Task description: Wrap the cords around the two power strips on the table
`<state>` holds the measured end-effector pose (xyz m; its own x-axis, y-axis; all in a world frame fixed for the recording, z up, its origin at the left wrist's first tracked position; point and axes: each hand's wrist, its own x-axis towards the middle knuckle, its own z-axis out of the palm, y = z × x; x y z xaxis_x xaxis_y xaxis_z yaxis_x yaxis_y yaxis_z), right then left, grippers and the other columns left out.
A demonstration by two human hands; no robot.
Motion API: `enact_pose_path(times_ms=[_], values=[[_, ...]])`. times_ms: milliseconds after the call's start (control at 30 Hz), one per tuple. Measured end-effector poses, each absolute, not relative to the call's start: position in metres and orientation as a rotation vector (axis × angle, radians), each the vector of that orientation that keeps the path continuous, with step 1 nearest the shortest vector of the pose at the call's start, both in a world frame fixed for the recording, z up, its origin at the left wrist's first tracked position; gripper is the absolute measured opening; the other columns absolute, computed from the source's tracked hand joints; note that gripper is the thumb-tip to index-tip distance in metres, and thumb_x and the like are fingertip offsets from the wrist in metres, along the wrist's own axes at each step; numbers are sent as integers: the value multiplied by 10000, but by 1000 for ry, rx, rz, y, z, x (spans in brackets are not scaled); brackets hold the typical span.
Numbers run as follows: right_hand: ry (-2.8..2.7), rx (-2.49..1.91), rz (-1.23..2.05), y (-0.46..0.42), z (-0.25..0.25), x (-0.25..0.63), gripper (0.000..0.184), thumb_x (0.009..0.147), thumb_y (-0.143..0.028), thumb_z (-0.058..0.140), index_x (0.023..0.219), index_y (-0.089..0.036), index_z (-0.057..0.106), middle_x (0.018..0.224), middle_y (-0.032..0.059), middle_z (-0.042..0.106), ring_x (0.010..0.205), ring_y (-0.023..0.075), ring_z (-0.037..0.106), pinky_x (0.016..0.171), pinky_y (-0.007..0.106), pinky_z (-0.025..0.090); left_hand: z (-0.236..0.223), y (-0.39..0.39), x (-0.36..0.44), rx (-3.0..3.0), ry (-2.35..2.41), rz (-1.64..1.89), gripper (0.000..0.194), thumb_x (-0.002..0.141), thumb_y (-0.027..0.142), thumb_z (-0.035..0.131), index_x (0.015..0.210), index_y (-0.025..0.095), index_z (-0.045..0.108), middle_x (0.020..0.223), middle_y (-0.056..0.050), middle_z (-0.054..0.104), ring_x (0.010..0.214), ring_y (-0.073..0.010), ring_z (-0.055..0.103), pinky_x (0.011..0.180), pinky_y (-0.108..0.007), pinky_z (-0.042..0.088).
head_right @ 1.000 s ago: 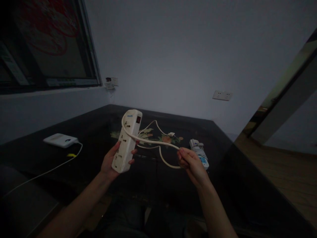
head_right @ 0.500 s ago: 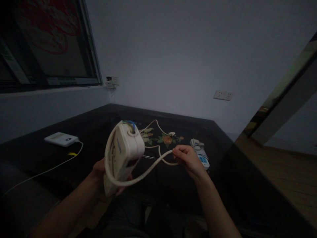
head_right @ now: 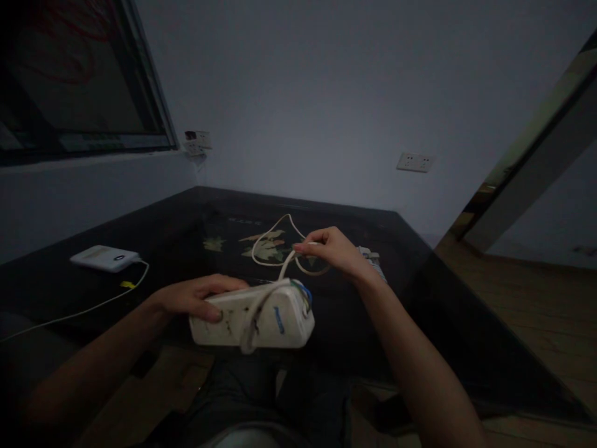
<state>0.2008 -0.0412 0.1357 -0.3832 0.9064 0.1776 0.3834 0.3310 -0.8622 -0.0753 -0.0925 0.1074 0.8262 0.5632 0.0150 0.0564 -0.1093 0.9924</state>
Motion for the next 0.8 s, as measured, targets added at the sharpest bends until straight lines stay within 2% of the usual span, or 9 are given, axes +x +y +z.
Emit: enact_pose_path(times_ms=[133, 267, 467, 800], values=[[-1871, -1145, 1066, -34, 124, 208, 324, 697, -466, 676, 567, -175, 621, 509, -27, 494, 486, 83, 381, 487, 245, 239, 88, -97, -80, 1194, 393, 612, 490, 670, 315, 724, 1099, 110, 603, 849, -153, 695, 653, -268, 678, 512, -307, 524], [-1874, -1229, 1104, -33, 107, 216, 393, 675, -512, 688, 524, -174, 557, 458, -65, 363, 442, 64, 255, 462, 247, 152, 81, -102, -76, 1042, 307, 816, 422, 665, 293, 710, 1028, 129, 572, 757, -140, 680, 595, -283, 671, 440, -326, 525], [-1871, -1247, 1259, -53, 96, 223, 473, 692, -588, 653, 526, -180, 481, 471, -79, 282, 448, 62, 213, 454, 247, 117, 75, -108, -75, 976, 251, 1168, 342, 681, 320, 721, 947, 133, 613, 755, -111, 677, 572, -243, 654, 407, -302, 530], [-1861, -1256, 1259, -62, 98, 232, 535, 668, -661, 634, 518, -198, 413, 508, -69, 229, 466, 74, 180, 443, 259, 102, 50, -109, -89, 1039, 170, 1156, 376, 740, 371, 694, 1014, 140, 578, 777, -99, 684, 651, -245, 683, 481, -307, 564]])
